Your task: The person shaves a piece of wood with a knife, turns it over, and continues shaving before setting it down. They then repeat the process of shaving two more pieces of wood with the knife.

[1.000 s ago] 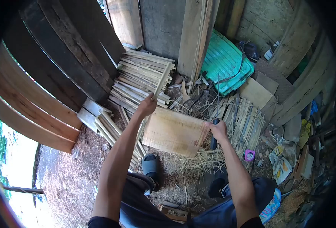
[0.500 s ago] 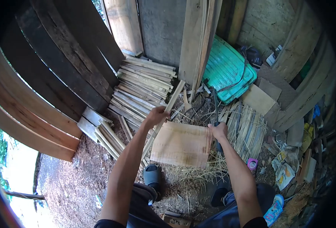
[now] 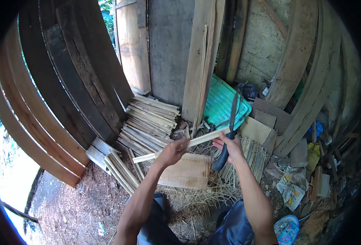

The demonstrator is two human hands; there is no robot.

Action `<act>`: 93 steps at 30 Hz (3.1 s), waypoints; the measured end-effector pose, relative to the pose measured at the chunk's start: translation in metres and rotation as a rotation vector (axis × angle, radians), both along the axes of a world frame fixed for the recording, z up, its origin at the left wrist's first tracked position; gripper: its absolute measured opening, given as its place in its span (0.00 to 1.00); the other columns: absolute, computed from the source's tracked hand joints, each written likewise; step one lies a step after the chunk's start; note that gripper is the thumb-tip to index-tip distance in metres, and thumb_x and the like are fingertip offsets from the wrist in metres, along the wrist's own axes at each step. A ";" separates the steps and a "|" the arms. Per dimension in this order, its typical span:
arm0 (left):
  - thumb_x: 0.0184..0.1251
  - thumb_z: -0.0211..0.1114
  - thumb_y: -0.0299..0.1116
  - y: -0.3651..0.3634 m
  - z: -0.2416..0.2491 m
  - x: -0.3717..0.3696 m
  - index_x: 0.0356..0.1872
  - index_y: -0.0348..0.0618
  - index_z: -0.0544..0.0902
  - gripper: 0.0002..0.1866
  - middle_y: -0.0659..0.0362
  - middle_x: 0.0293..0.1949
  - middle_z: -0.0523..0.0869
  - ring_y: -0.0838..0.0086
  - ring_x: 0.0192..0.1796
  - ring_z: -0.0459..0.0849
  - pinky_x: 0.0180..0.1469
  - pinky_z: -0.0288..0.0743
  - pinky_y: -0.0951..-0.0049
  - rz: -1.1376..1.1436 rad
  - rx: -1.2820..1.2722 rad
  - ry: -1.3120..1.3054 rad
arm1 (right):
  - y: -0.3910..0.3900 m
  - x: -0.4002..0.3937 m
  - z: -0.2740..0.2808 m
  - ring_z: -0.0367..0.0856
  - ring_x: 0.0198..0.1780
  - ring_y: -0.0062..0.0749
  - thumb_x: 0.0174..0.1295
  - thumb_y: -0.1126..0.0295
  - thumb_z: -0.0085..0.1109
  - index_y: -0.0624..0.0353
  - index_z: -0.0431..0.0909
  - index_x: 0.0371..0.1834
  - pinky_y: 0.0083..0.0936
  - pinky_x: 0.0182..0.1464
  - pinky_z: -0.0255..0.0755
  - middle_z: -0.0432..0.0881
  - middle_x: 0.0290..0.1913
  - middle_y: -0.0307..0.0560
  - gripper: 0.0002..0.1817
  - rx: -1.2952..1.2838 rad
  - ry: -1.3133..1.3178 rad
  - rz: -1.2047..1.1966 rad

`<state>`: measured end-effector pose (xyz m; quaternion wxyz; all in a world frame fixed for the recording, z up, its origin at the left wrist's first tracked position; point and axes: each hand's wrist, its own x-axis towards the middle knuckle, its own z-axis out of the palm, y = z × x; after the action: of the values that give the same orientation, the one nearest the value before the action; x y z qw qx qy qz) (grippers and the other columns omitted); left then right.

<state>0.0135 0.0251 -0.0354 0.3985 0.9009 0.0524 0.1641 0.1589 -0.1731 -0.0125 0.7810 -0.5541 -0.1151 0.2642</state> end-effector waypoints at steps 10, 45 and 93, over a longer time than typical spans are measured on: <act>0.63 0.60 0.33 -0.069 0.036 -0.041 0.37 0.37 0.77 0.10 0.52 0.30 0.78 0.71 0.35 0.77 0.33 0.68 0.69 0.327 -0.136 -0.001 | -0.017 -0.004 -0.002 0.81 0.41 0.40 0.56 0.77 0.62 0.72 0.72 0.40 0.34 0.48 0.81 0.78 0.40 0.56 0.12 0.226 0.224 -0.271; 0.74 0.46 0.43 0.008 0.012 0.004 0.50 0.35 0.72 0.19 0.55 0.39 0.83 0.75 0.43 0.80 0.46 0.72 0.75 0.167 -0.470 -0.377 | -0.002 -0.075 -0.002 0.74 0.15 0.25 0.62 0.49 0.53 0.62 0.71 0.15 0.24 0.18 0.70 0.75 0.14 0.45 0.28 -0.789 -0.355 0.335; 0.70 0.42 0.59 0.003 0.029 0.007 0.17 0.48 0.62 0.28 0.67 0.16 0.61 0.83 0.20 0.59 0.23 0.52 0.80 0.319 -0.875 -0.637 | 0.001 -0.158 -0.069 0.61 0.10 0.20 0.63 0.34 0.33 0.56 0.63 0.17 0.21 0.12 0.60 0.62 0.11 0.34 0.35 -0.477 0.293 0.444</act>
<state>0.0204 0.0282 -0.0060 0.7013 0.5384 0.1282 0.4493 0.0012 -0.1721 -0.0813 0.5613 -0.6386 -0.0545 0.5237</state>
